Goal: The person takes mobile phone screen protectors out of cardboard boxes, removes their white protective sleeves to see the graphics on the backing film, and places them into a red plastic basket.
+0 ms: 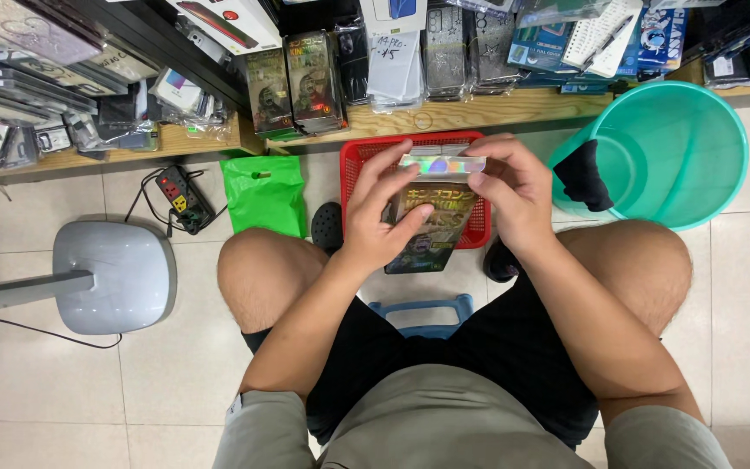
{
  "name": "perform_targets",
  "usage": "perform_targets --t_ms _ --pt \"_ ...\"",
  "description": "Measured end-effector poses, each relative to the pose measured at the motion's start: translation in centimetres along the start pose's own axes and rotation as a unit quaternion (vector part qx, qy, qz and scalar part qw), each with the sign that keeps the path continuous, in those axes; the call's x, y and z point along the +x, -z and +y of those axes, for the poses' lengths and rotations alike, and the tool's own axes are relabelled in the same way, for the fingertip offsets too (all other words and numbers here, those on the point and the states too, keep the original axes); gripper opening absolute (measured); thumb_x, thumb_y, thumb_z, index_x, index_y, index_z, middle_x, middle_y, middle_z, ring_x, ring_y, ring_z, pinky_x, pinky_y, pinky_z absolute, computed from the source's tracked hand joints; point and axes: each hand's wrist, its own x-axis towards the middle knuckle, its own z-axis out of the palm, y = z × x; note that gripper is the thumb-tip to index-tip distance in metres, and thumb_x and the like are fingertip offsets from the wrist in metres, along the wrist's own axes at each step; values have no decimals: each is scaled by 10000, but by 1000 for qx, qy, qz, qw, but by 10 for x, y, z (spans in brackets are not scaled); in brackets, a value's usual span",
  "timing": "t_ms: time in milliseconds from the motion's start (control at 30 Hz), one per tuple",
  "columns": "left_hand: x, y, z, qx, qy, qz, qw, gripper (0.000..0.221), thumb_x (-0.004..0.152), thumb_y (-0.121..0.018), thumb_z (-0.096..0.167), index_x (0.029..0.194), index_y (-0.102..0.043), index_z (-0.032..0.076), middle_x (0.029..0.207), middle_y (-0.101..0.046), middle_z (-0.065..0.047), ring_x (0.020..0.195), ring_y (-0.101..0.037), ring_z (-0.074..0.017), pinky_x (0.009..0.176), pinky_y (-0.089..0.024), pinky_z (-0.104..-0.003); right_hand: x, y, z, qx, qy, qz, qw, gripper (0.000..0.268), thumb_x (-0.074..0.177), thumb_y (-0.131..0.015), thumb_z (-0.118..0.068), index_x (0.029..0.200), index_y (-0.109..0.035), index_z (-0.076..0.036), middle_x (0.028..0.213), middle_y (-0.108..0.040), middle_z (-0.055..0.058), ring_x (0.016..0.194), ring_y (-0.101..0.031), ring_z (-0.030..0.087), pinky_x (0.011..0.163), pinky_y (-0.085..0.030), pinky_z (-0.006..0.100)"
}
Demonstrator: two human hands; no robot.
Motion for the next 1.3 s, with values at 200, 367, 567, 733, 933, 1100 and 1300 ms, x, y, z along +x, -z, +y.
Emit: perform_targets --t_ms 200,367,567,733,933,1100,1300 --pt "-1 -1 -2 24 4 1 1000 334 944 -760 100 1258 -647 85 1491 -502 -169 1397 -515 -385 1120 -485 -503 3 -7 -13 -2 -22 5 1000 199 904 -629 -70 1043 -711 47 1036 -664 193 1013 -597 226 904 -462 339" --pt "-4 -3 -6 0 35 14 999 435 905 -795 100 1285 -595 31 1372 -573 -178 1263 -619 -362 1031 -547 -469 3 -5 -6 -2 -37 6 999 204 898 -606 -79 1027 -716 35 1020 -681 199 1004 -609 238 890 -456 345" --pt "-21 -7 -32 -131 125 36 983 550 879 -815 49 1331 -505 6 1281 -556 -161 1104 -695 -328 812 -633 -386 4 -6 -6 -15 -37 -13 999 224 903 -628 -112 1047 -736 22 1005 -704 186 970 -630 227 856 -480 339" --pt "-24 -5 -43 -209 148 48 965 435 900 -785 21 1232 -505 7 1243 -568 -170 1089 -711 -304 781 -615 -332 3 -10 -6 -26 -43 -32 998 205 910 -694 -90 1073 -738 26 972 -703 168 908 -614 202 804 -506 338" --pt "-22 -11 -38 -219 171 56 959 537 985 -731 102 1442 -449 83 1307 -634 -135 1054 -720 -188 723 -582 -231 -5 -20 -5 -34 -76 52 995 175 983 -657 -115 1097 -747 -16 868 -654 80 801 -538 106 672 -474 262" --pt "-13 -24 -17 -76 148 83 982 228 1052 -595 205 1228 -627 64 1188 -664 -113 1068 -665 -223 855 -545 -336 -13 -46 -1 -37 16 147 988 167 1024 -527 -49 1029 -685 4 968 -679 151 963 -600 206 891 -473 356" --pt "-4 -21 -13 -101 195 89 972 141 1035 -574 191 1132 -603 93 973 -599 -59 860 -530 -124 779 -465 -315 -9 -54 -2 -36 70 127 989 185 1050 -520 -71 1017 -673 27 985 -660 180 996 -624 263 919 -471 393"
